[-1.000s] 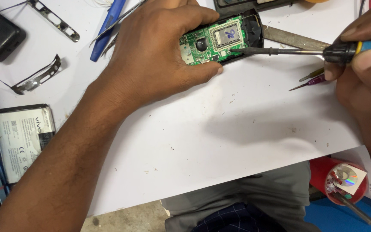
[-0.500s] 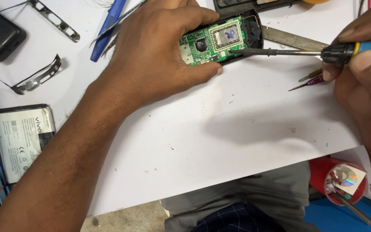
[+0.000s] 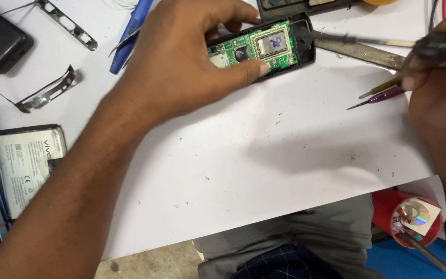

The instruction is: The person repairs a disassembled mobile phone on a workbench. They hold the phone's exposed circuit board with one hand while using a screwdriver to pry at its components, then use a soldering iron with solder wire to solder points on the board, steadying a coil of solder with their other hand.

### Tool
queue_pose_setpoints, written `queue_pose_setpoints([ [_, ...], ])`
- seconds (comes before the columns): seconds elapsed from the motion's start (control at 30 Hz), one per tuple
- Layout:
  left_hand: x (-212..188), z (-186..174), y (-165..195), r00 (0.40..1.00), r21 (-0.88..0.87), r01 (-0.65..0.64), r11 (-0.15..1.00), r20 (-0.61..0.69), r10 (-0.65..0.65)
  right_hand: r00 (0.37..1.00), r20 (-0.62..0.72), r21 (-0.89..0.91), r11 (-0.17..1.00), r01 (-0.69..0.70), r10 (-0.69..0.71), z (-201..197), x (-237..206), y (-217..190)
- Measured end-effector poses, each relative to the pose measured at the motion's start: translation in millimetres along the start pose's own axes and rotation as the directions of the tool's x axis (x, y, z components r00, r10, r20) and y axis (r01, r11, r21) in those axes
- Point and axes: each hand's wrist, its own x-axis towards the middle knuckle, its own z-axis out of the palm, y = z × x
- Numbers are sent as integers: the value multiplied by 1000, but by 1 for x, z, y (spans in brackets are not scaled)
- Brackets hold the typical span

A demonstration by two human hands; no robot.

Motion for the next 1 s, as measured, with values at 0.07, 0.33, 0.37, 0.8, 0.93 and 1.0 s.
queue_pose_setpoints([
  [0.07, 67, 28, -25, 974, -19, 223, 975, 42, -222, 1000, 8, -4, 1000, -23, 23, -23, 16, 18],
  [0.33, 40, 13, -12, 888, -43, 452, 891, 122, -444, 997, 79, -37, 999, -16, 19, 2, 26, -3],
  [0.37, 41, 15, -15, 889, -46, 449, 892, 126, -441, 996, 87, -43, 999, -18, 22, 3, 28, -3],
  [0.8, 40, 12, -15, 941, 34, 311, 950, 128, -313, 979, 187, -85, 994, -65, 80, -7, 10, 9],
  [0.93, 36, 10, -17, 893, 8, 415, 910, 190, -409, 982, 170, -92, 993, -73, 88, -12, -1, 20],
  [1.0, 33, 5, -16, 856, -41, 486, 873, 223, -466, 983, 138, -109, 989, -103, 118, -9, -7, 22],
])
